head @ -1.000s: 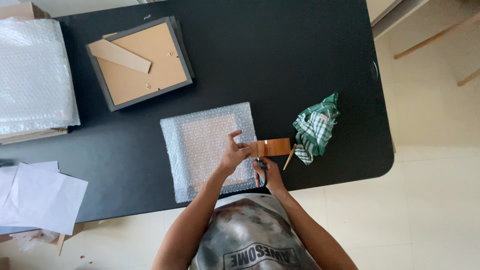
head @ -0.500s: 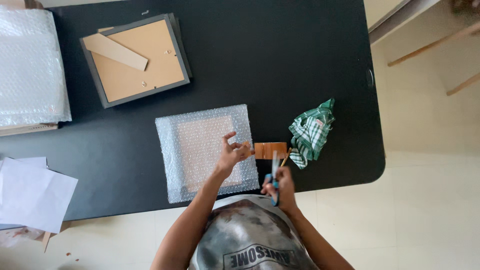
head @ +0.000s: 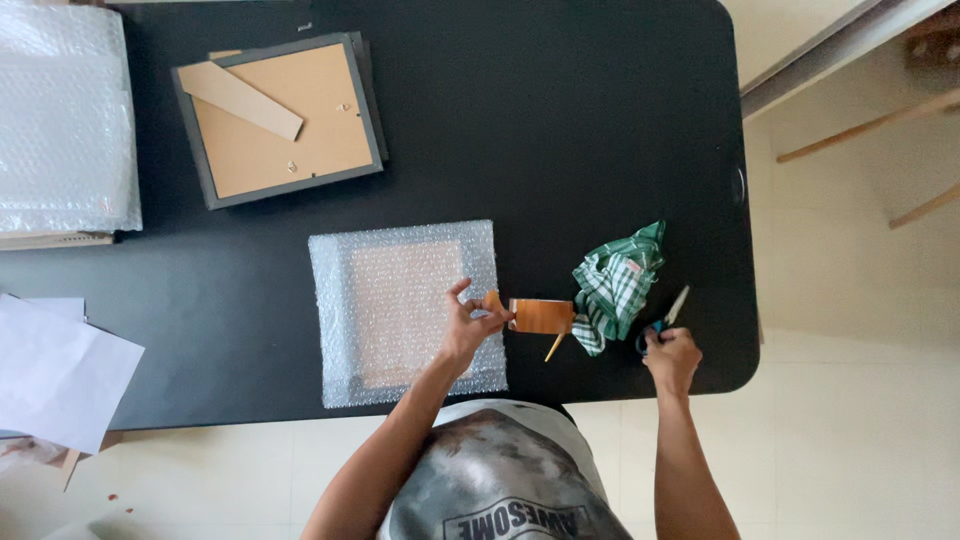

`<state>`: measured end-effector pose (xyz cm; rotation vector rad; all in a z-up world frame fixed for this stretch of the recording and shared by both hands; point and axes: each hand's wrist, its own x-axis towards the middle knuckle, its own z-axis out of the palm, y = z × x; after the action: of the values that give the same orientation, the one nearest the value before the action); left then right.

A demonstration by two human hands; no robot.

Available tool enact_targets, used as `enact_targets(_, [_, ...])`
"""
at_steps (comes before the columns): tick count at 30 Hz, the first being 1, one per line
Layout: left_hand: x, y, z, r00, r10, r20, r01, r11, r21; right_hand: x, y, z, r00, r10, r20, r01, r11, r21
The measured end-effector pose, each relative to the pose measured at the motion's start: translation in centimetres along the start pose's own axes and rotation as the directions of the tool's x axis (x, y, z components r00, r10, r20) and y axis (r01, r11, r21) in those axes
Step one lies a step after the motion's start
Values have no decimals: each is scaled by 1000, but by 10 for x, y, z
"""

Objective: The person wraps an item in bubble wrap and secures the edges with tape using scissors to cut the tape pieces.

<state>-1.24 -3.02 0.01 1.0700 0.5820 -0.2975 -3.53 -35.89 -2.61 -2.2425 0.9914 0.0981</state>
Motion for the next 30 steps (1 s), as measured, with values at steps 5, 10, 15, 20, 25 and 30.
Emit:
enact_targets(5, [8, -10, 6, 1000, 16, -22, -15, 998, 56, 44, 22, 19, 986, 53, 160, 13, 923, -385])
enact_targets(10, [11, -19, 4, 999, 29, -19, -28, 998, 61, -30, -90, -34, 978, -106, 178, 182, 849, -495])
enact_targets(15, [1, -14, 9, 999, 39, -4, -38, 995, 90, -74, -166, -29, 371, -793, 483, 870, 479, 120])
enact_targets(20, [-6, -8, 14, 998, 52, -22, -51, 998, 43, -81, -177, -6, 387, -572, 723, 738, 662, 129])
enact_targets(25, [3, -14, 15, 998, 65, -24, -64, 997, 40, -81, -163, 12, 488, -577, 655, 695, 711, 109])
enact_targets(30, [12, -20, 21, 995, 104, 13, -105, 989, 108, -84, -143, 24, 537, -627, 565, 694, 709, 127])
